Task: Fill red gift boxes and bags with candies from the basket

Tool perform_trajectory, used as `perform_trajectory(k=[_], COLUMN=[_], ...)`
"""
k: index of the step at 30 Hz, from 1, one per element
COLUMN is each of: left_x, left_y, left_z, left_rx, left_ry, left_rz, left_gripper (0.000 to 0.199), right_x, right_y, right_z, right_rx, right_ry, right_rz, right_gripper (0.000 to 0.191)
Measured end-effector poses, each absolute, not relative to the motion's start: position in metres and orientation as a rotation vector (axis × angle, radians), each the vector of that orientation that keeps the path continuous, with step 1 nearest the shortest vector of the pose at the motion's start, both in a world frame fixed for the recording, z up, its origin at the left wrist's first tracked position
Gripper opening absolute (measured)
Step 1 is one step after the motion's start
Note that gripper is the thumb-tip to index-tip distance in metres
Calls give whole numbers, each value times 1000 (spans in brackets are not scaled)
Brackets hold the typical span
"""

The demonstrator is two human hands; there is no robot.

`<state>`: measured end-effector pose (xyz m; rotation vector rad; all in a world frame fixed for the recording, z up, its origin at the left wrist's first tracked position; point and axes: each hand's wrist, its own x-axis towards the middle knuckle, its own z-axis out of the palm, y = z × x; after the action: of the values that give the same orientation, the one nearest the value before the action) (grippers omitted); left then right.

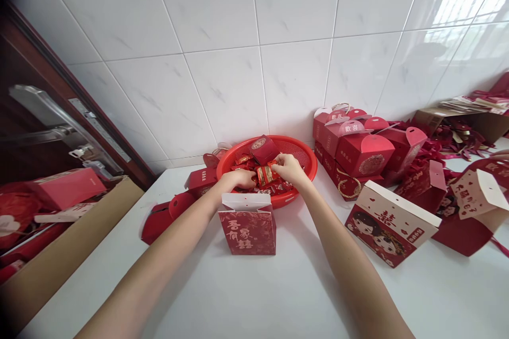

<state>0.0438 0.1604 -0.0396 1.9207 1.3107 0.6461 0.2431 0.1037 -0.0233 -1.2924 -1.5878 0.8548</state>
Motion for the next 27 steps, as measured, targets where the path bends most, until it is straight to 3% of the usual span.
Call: perform_trajectory(k=[7, 13, 27], left_x=[46, 48, 48], left_y=[152, 139, 122], left_z=[-31, -14, -2], left_rx=[1941, 1842, 1647], left_ry=[1266, 1169, 1018], left_rz=[361, 782, 984], left_gripper=[25, 6, 37], right_x=[241, 242, 240], right_y=[102, 103, 96], right_z=[-24, -24, -18], right_rx=[-1280, -1249, -1187], right_ry=[-1593, -1504, -1466], right_rz=[825, 834, 1023], right_gripper=[7, 8, 11])
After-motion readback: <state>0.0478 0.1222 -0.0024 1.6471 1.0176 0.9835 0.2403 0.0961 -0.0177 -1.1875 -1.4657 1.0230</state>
